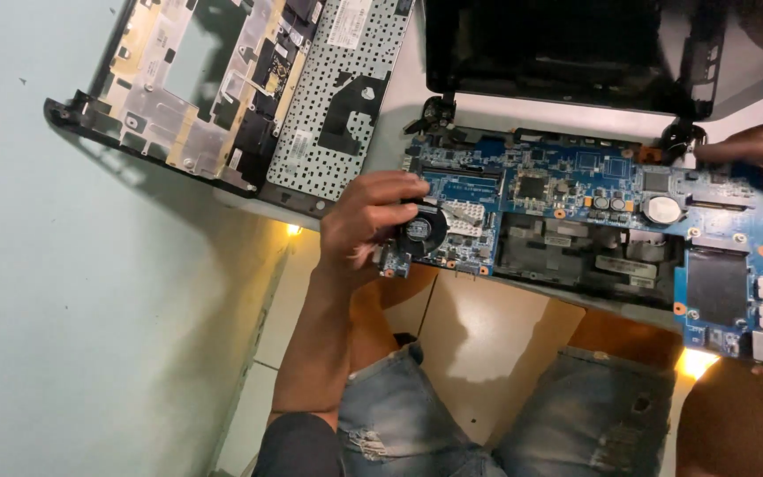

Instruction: Installing a motherboard into a laptop chassis during a repair process, ensuring ports and connectors are aligned.

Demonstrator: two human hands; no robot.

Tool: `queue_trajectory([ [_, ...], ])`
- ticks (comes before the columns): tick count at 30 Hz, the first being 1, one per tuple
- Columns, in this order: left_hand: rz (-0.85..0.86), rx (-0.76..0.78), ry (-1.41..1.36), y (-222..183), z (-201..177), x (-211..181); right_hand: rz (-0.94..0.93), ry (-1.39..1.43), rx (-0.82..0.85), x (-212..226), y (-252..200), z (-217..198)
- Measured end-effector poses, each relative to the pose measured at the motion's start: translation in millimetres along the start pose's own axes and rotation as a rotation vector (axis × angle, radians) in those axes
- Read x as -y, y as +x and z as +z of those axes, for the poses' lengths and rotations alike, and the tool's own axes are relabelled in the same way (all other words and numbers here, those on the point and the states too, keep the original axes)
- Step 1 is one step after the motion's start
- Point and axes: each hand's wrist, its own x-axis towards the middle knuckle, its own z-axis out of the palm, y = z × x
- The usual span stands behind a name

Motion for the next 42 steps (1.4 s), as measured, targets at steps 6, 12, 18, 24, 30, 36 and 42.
queue_trajectory([
  [6, -0.043, 0.284, 0.321, 4, -1, -5, -0.106, -0.061, -0.192, 144, 6, 19],
  [12, -0.176, 0.317, 0.492, -8, 3, -2, -0.067, -0.183, -0.210, 126, 0, 32],
  [18, -0.377, 0.270, 0.565, -8, 7, -9, -0.034, -0.155, -0.306, 123, 4, 46],
  [24, -0.374, 0.295, 0.492, -8, 6, -11, -0.035, -0.125, -0.331, 129, 6, 46],
  [30, -0.392, 0.344, 0.364, -7, -3, -10, 0.038, -0.119, -0.305, 114, 1, 47],
  [36, -0.394, 0.417, 0.313, -9, -12, -8, 0.017, -0.140, -0.245, 118, -1, 42],
  [42, -0.438, 0.481, 0.317, -9, -10, -8, 0.026, -0.186, -0.231, 104, -4, 45],
])
